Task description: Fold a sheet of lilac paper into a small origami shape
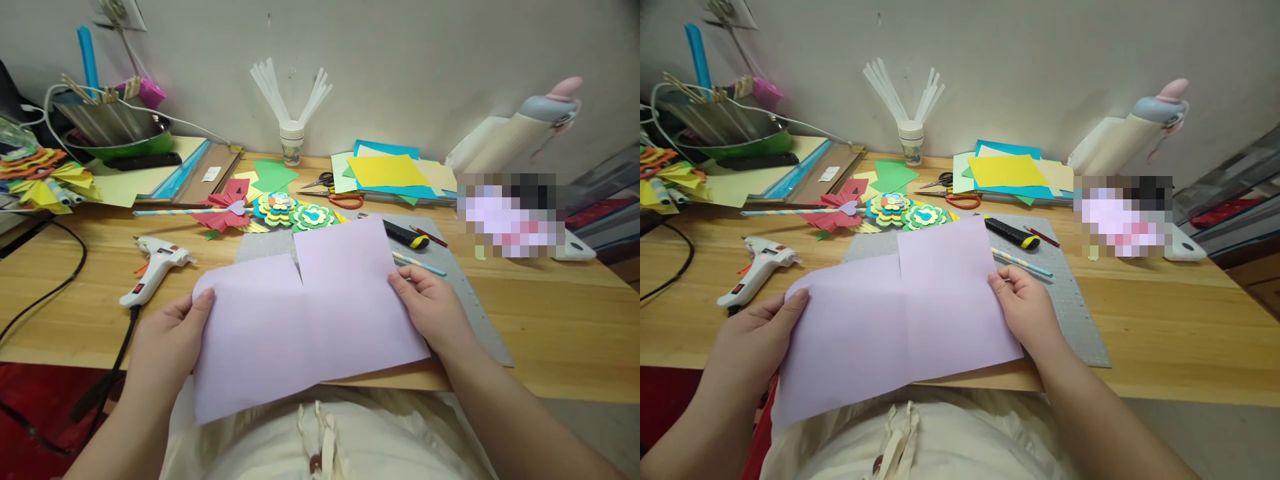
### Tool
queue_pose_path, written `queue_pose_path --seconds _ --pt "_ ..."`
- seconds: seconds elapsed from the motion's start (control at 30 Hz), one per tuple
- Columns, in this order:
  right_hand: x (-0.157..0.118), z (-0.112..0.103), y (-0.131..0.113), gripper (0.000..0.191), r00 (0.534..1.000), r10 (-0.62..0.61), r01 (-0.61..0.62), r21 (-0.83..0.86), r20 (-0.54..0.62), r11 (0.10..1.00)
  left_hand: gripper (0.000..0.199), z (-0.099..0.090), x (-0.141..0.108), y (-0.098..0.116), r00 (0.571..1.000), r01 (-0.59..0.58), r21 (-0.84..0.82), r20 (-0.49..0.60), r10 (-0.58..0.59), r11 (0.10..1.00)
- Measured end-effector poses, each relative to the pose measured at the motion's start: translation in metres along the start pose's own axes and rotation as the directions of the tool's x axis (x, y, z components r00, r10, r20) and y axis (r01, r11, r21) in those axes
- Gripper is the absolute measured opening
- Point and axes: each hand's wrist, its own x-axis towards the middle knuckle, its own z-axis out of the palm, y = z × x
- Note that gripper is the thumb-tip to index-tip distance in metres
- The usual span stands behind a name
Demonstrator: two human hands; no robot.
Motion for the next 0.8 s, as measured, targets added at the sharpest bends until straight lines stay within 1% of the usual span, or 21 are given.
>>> queue_pose_path --seconds 0.2,0.47,0.6,0.8 --pt "-0.009 -0.003 0.001 0.031 0.995 -0.053 0.054 0.018 -0.085 0.998 0.062 0.003 -0.004 -0.004 0.999 -0.024 -0.098 -0.04 0.02 0.995" --pt "-0.011 -0.003 0.0 0.029 0.983 -0.09 0.092 0.004 -0.161 0.996 0.056 0.003 -0.011 -0.002 0.99 -0.07 -0.126 -0.128 0.054 0.99" --pt "-0.012 -0.002 -0.002 0.028 0.979 -0.097 0.1 0.005 -0.177 0.995 0.052 0.004 -0.013 -0.001 0.988 -0.073 -0.129 -0.145 0.054 0.989" --pt "-0.012 -0.002 -0.001 0.031 0.98 -0.092 0.098 0.024 -0.179 0.995 0.052 0.005 -0.01 -0.005 0.988 -0.062 -0.143 -0.146 0.041 0.988"
